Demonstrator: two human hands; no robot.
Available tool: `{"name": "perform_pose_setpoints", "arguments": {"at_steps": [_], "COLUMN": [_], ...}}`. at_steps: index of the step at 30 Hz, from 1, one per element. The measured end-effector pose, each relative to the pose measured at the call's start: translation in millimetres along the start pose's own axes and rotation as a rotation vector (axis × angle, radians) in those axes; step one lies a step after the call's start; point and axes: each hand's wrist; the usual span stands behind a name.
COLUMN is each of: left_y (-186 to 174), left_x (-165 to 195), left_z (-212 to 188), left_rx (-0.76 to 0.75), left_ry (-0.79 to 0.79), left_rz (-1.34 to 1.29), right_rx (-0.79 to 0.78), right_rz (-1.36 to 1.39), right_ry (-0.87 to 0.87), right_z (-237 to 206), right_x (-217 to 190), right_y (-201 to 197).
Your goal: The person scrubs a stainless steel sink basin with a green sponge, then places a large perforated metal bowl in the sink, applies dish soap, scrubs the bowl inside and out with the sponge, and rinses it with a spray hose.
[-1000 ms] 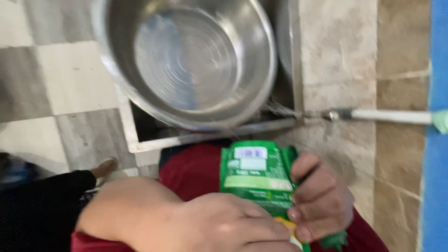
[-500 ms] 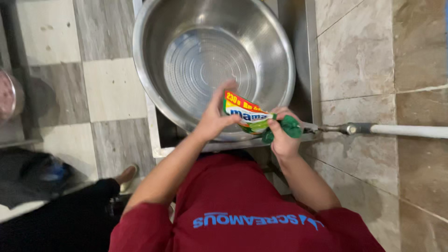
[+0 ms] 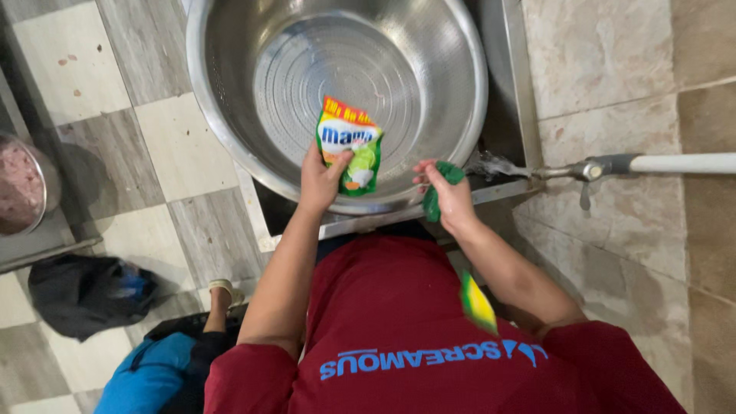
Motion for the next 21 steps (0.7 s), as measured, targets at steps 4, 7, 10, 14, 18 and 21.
{"name": "perform_pose_setpoints", "arguments": {"at_steps": [4,7,10,14,18,21], "left_y": [3,7,12,16,22,27], "left_x": [22,37,47,54,60,66], "left_z": [7,13,15,13,10,9], "left_rx": [0.006,-0.009,-0.002,-0.026,-0.084,-0.109], "left_ry": [0.153,0.21,0.221,0.204,0.205,0.23], "left_rz": [0.069,0.233,0.297,0.321,0.297,0.326], "right_rx": [0.025,0.043,0.063,-0.166,-0.414,-0.426], "right_rz": [-0.025,0.045,0.008,0.033,0.185,0.308], "right_ry": [0.071,0.075,0.067,0.024,0.131,0.298], "right_z": [18,33,46,50,56,65], "right_x": [7,2,-6,-22,-33,-34], "right_y": [-6,-5,-3,10,33,47]}}
Point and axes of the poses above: each hand's wrist, its own z-axis towards the middle knuckle, its own y-axis out of the palm, x = y × z, and after that the axes turned 15 degrees about x, right-handed
